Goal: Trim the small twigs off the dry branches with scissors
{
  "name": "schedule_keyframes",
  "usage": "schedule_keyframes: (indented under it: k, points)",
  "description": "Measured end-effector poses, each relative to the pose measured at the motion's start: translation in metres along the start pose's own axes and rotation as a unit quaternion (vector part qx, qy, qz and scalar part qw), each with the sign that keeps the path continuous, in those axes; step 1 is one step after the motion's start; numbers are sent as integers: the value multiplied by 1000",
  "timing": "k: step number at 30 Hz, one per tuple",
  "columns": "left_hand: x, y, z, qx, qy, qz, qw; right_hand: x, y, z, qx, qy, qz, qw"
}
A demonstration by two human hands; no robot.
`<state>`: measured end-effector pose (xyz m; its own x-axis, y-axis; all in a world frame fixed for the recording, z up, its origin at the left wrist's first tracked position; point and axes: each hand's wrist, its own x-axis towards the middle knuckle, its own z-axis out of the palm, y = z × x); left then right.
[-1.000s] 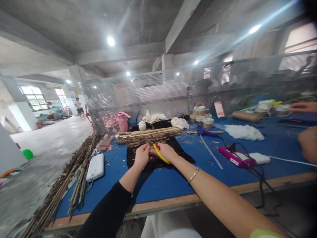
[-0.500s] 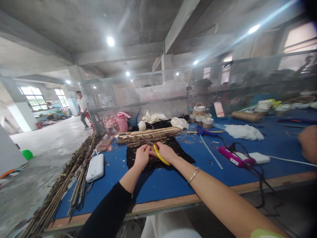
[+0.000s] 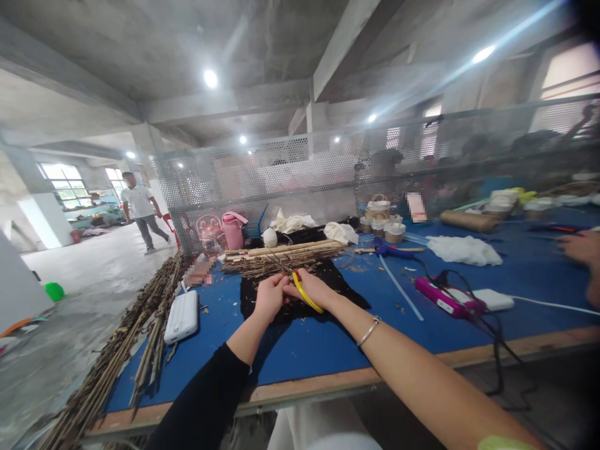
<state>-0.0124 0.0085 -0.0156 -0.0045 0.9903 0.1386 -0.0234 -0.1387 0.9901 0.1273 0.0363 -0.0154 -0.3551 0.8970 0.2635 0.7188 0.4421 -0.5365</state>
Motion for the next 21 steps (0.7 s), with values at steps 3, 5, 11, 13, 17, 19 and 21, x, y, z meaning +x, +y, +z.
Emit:
schedule_keyframes:
  k: [3, 5, 11, 13, 17, 19, 21]
  points:
    - [0, 0, 0, 1, -3, 0, 1000, 0, 0, -1, -15, 2, 0, 1000]
    - [0, 0, 0, 8, 0, 1, 1000, -1, -1, -2, -29, 6, 3, 1000]
    - [1, 0, -2, 29, -1, 22, 999, -2, -6, -6, -71, 39, 16, 997]
    - [0, 0, -3, 43, 4, 27, 999, -1, -6, -5, -74, 46, 22, 996]
    - [0, 0, -3, 59, 17, 26, 998, 0, -5, -4, -76, 49, 23, 996]
    - [0, 0, -2, 53, 20, 23, 998, 0, -4, -4, -81, 50, 27, 995]
    - [1, -1, -2, 44, 17, 21, 999, 0, -4, -4, -85, 52, 33, 994]
